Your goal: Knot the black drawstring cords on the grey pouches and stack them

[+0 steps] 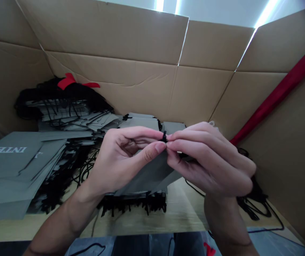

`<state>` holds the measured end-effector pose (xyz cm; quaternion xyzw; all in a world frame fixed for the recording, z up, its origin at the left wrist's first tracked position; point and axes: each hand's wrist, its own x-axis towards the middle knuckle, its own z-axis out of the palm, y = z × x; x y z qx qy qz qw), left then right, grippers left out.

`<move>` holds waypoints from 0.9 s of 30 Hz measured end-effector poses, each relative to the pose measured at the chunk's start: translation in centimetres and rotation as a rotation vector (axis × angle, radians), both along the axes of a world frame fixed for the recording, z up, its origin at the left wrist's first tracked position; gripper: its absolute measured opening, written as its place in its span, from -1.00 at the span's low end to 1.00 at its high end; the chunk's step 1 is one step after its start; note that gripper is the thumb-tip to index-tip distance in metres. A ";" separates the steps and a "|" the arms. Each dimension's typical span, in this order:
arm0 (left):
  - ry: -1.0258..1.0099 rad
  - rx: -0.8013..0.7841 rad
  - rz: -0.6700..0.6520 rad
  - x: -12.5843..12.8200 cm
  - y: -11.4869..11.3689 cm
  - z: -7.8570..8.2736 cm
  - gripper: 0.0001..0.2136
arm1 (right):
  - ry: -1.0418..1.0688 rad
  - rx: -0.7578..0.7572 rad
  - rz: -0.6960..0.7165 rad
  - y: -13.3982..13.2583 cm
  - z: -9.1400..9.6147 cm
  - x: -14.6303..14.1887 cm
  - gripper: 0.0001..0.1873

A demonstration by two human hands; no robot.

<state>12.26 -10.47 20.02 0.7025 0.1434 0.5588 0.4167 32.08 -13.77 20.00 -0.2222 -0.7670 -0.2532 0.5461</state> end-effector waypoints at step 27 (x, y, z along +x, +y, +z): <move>0.178 0.211 0.254 -0.7 -0.9 -0.9 -0.78 | 0.092 -0.689 0.110 -1.2 1.4 0.8 -0.90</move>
